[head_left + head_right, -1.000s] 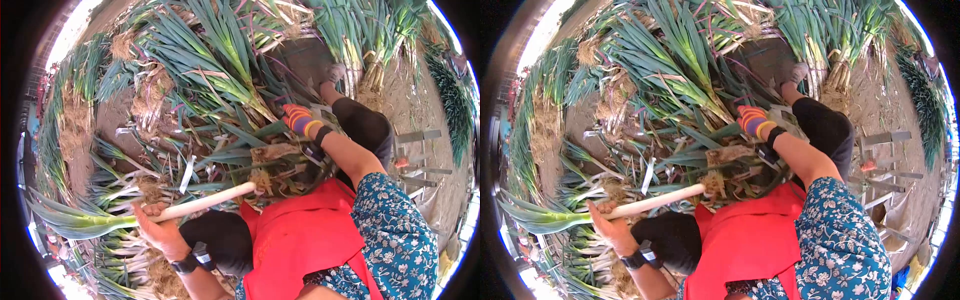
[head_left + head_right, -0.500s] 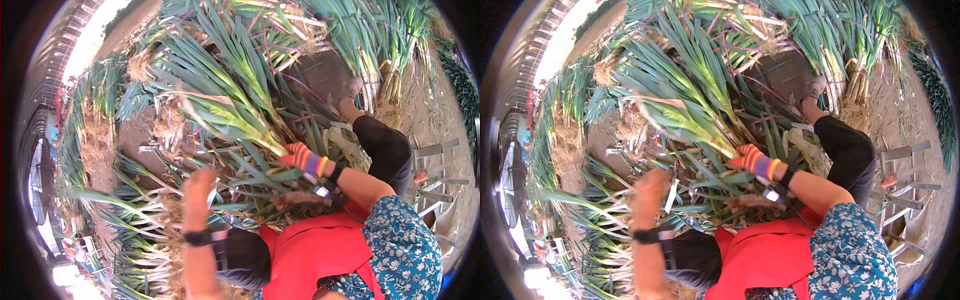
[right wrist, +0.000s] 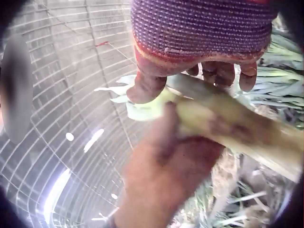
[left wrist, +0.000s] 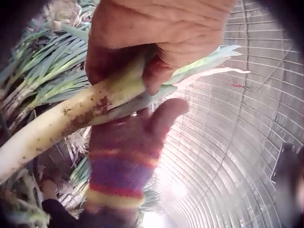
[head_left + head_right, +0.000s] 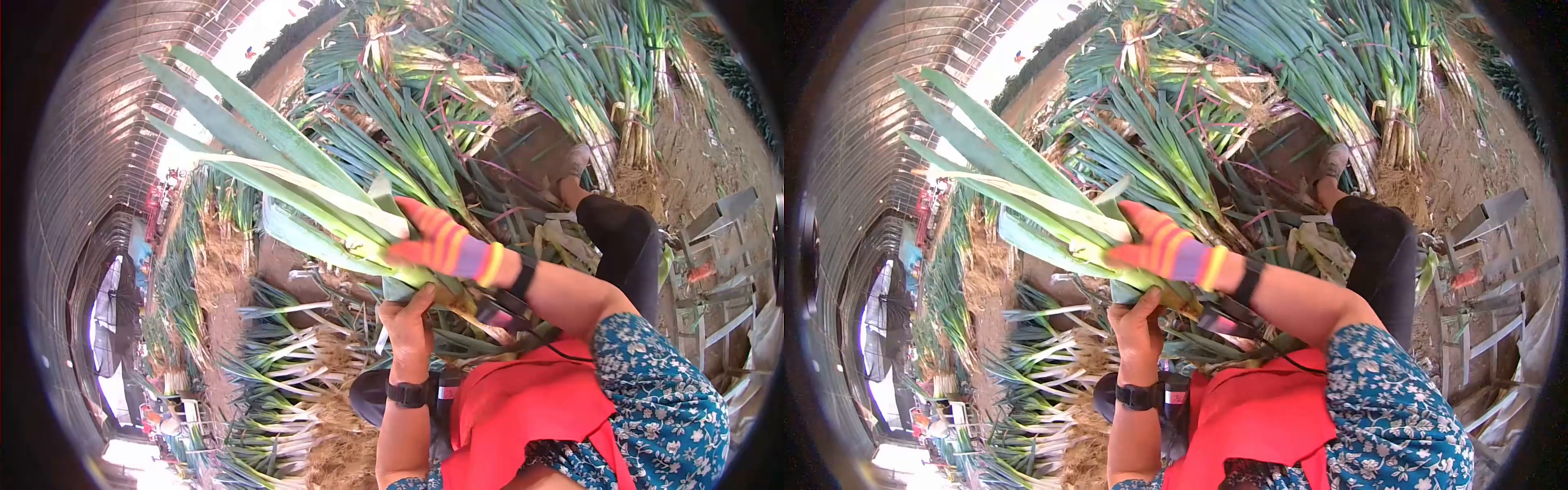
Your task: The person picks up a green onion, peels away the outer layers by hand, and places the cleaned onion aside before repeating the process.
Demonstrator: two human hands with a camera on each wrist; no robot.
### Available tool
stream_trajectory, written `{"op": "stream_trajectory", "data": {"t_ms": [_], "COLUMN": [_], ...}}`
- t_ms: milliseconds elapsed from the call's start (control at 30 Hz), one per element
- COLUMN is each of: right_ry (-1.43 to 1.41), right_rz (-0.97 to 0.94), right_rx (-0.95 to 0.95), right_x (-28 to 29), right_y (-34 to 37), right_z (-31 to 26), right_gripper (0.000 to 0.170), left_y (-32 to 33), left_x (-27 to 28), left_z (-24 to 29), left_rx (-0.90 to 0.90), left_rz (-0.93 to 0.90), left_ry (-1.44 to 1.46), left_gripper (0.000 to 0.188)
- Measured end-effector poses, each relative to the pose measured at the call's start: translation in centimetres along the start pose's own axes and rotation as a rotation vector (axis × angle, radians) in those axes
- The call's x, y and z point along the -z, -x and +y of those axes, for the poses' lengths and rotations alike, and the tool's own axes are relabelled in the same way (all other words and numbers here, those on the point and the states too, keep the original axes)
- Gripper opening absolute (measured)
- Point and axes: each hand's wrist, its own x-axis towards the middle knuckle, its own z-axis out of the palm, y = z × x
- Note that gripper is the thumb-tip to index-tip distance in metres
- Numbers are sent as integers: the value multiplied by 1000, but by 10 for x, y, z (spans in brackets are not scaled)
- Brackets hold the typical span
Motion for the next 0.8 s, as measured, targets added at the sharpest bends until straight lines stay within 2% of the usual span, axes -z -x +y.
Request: {"op": "stream_trajectory", "data": {"t_ms": [67, 100, 133, 200, 233, 267, 333, 433, 467, 500, 533, 567, 633, 667, 700, 733, 800], "right_ry": [-580, -771, -774, -860, -893, -904, -1133, -1063, -936, -464, -104, 677, 311, 955, 1033, 1184, 1508], "right_rz": [-13, 190, 172, 329, 324, 251, 276, 264, 324, 227, 181, 227, 465, 552, 330, 52, -827], "right_rx": [-355, -248, -251, -549, -563, -605, -739, -646, -596, -410, -305, -23, -204, -162, -158, -396, -800], "right_x": [-9, -23, -25, -20, -21, -12, -7, 16, 23, 41, 64, 95, 133, 153, 180, 199, 206], "right_y": [-7, -6, -3, 3, 6, 14, 18, 13, 11, 13, 16, 21, 56, 76, 105, 133, 152], "right_z": [-10, -6, -5, -6, 15, 12, -21, 3, 19, 48, 69, 124, 123, 151, 168, 172, 142], "right_gripper": [45, 26, 26, 16, 16, 22, 25, 26, 25, 19, 14, 11, 19, 22, 22, 26, 38], "left_y": [13, 19, 24, 33, 36, 38, 41, 38, 38, 40, 42, 37, 36, 37, 38, 37, 37], "left_x": [-1, -1, -1, 7, 11, 13, 15, 28, 34, 32, 32, 51, 69, 77, 89, 101, 115], "left_z": [5, 12, 16, 21, 24, 26, 29, 29, 32, 40, 48, 48, 62, 70, 76, 79, 80], "left_rx": [7, -17, -42, -59, -70, -79, -89, -141, -154, -180, -212, -206, -211, -232, -248, -232, -213], "left_rz": [26, 35, 50, 56, 41, 23, 22, 73, 80, 100, 126, 129, 158, 161, 180, 199, 218], "left_ry": [33, 49, 69, 49, 2, -42, 13, 52, 58, 117, 178, 172, 208, 224, 217, 220, 219], "left_gripper": [32, 32, 33, 33, 34, 34, 37, 39, 40, 39, 39, 42, 47, 48, 48, 49, 49]}}
